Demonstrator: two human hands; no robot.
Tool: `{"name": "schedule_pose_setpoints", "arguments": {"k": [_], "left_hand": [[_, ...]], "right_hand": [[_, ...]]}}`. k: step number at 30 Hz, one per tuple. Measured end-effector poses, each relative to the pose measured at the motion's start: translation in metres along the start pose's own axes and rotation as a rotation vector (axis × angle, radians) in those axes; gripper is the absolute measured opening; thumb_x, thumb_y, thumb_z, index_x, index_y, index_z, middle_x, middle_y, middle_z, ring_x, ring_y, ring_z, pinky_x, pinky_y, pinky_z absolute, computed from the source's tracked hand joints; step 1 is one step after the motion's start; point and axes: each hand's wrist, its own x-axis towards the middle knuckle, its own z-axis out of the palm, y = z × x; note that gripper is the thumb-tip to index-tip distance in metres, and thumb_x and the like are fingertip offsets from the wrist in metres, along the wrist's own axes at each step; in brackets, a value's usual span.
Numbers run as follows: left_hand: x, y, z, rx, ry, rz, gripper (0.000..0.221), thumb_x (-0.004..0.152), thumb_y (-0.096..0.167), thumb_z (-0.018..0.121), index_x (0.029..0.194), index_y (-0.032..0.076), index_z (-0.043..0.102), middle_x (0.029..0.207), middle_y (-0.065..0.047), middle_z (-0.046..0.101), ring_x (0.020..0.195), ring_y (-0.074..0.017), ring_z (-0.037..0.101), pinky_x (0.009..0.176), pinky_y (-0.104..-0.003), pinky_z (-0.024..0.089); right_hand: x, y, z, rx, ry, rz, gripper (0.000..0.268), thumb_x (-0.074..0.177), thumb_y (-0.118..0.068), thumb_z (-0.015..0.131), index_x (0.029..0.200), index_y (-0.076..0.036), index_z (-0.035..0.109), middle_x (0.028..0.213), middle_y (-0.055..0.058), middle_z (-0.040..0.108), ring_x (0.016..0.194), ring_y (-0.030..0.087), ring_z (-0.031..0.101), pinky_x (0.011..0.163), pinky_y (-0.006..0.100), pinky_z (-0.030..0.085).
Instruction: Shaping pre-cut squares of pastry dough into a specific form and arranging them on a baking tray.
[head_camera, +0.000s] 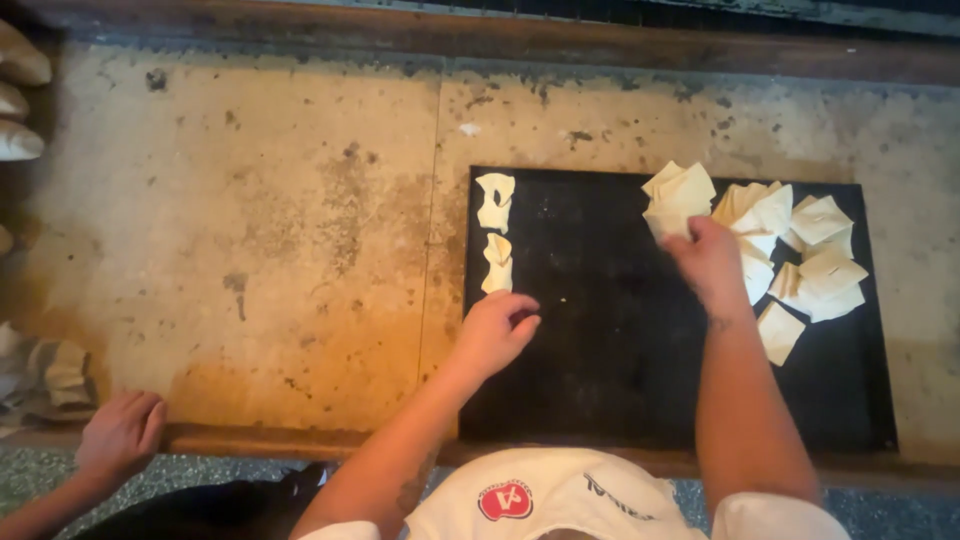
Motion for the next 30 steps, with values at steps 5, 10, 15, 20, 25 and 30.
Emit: {"name": "schedule_pose_setpoints", "arguments": {"k": [5,10,15,20,25,30], "left_hand": [[-0.006,0.052,-0.021,-0.199,0.106,0.091,0.065,0.085,0.024,0.08,0.141,0.001,0.056,0.126,-0.028,0.063,0.111,-0.0443,0.068,0.093,-0.054,0.058],[0.02,0.024,0.021,-0.681,0.022,-0.062,0.024,0.093,0.021,0.073,0.111,0.005,0.074,0.087,-0.009,0.073,0.084,-0.018,0.071,0.068,-0.033,0.061],[-0.004,0.042,0.006,-0.813,0.092,-0.165,0.019,0.092,0.022,0.075,0.105,0.008,0.076,0.082,-0.008,0.073,0.076,-0.0148,0.07,0.066,-0.03,0.06],[-0.006,0.023,0.018,-0.536,0.281,-0.138,0.024,0.091,0.028,0.077,0.109,0.013,0.08,0.088,-0.012,0.078,0.09,-0.0238,0.076,0.074,-0.037,0.06],[-0.031,0.03,0.017,0.125,0.267,0.438,0.013,0.087,0.023,0.078,0.095,0.013,0.081,0.123,-0.012,0.073,0.113,-0.034,0.069,0.092,-0.041,0.058],[-0.016,0.014,0.003,-0.388,0.226,0.054,0.042,0.084,0.026,0.083,0.116,0.0,0.073,0.114,-0.018,0.07,0.11,-0.0348,0.069,0.093,-0.044,0.056]], "right_hand": [[-0.081,-0.118,-0.048,0.495,-0.321,0.012,0.033,0.084,-0.011,0.079,0.115,-0.001,0.075,0.103,0.022,0.077,0.104,0.034,0.072,0.091,0.046,0.054],[-0.078,-0.096,0.011,1.174,-0.461,0.05,0.054,0.081,0.007,0.076,0.133,0.0,0.062,0.098,0.015,0.075,0.086,0.023,0.075,0.073,0.039,0.063],[-0.092,-0.098,0.038,1.418,-0.469,0.266,0.054,0.088,0.008,0.067,0.14,-0.003,0.054,0.104,0.016,0.072,0.089,0.029,0.076,0.072,0.045,0.066],[-0.11,-0.121,0.035,1.172,-0.267,0.281,0.057,0.089,0.004,0.071,0.143,-0.001,0.052,0.115,0.015,0.062,0.101,0.026,0.068,0.082,0.042,0.064],[-0.116,-0.096,0.084,1.178,-0.351,0.353,0.038,0.094,-0.005,0.072,0.129,0.005,0.063,0.107,0.022,0.069,0.086,0.034,0.074,0.064,0.052,0.064],[-0.127,-0.124,0.043,1.298,-0.441,0.38,0.035,0.092,-0.005,0.073,0.126,0.003,0.065,0.106,0.022,0.072,0.089,0.04,0.075,0.068,0.06,0.063]]}}
